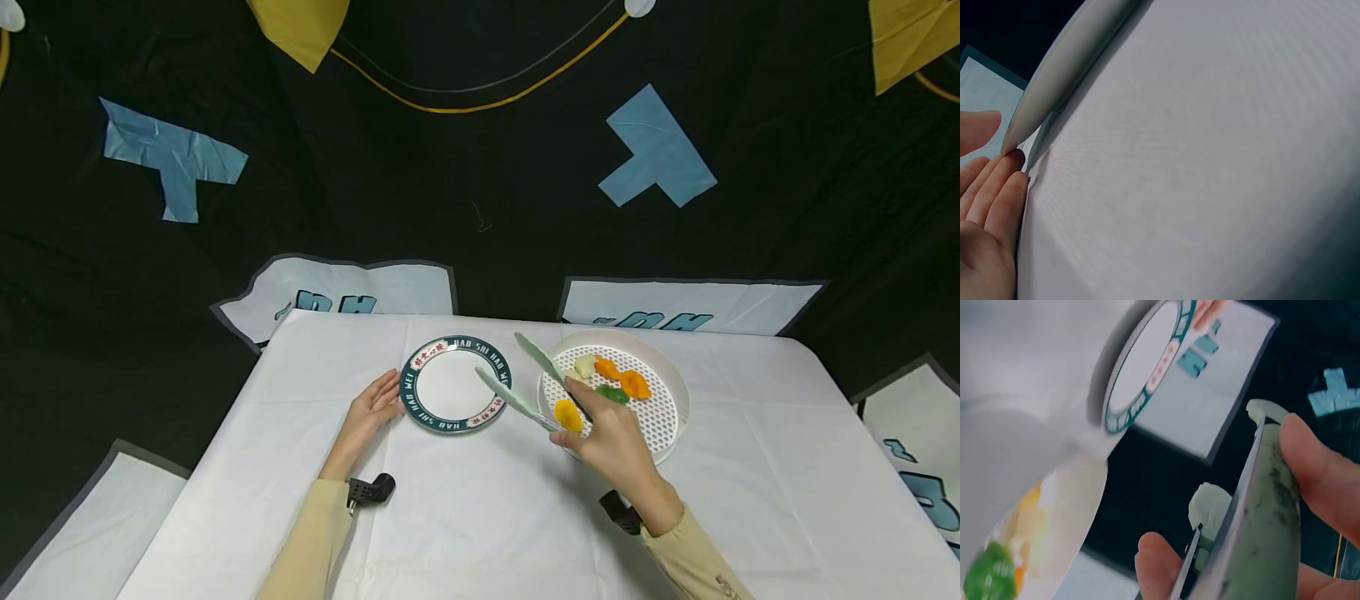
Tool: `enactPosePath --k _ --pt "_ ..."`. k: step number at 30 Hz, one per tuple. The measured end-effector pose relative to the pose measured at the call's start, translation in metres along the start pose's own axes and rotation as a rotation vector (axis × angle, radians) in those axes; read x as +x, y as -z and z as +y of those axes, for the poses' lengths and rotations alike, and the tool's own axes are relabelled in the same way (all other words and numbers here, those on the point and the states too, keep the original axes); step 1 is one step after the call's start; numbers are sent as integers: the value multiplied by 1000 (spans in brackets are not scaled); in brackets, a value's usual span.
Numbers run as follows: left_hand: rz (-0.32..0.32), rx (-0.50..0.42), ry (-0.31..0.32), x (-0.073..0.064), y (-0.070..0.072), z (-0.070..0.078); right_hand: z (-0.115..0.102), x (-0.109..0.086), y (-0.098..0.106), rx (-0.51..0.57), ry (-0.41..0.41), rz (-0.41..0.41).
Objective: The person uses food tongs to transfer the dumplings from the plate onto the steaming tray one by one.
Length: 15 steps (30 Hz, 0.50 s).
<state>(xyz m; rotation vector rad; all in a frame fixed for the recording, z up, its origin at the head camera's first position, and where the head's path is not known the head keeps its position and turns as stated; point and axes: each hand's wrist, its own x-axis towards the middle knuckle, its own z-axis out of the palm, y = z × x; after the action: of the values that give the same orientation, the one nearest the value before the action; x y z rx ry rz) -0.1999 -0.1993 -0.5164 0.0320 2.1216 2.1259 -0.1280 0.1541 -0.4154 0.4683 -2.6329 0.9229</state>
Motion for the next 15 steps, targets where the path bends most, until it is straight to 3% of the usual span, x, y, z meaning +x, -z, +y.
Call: enactPosePath --k 8,15 --pt "0 17 1 0 0 1 -18 6 -37 83 13 0" --pt "-7 21 -7 -1 0 2 -23 8 -61 89 -19 -6"
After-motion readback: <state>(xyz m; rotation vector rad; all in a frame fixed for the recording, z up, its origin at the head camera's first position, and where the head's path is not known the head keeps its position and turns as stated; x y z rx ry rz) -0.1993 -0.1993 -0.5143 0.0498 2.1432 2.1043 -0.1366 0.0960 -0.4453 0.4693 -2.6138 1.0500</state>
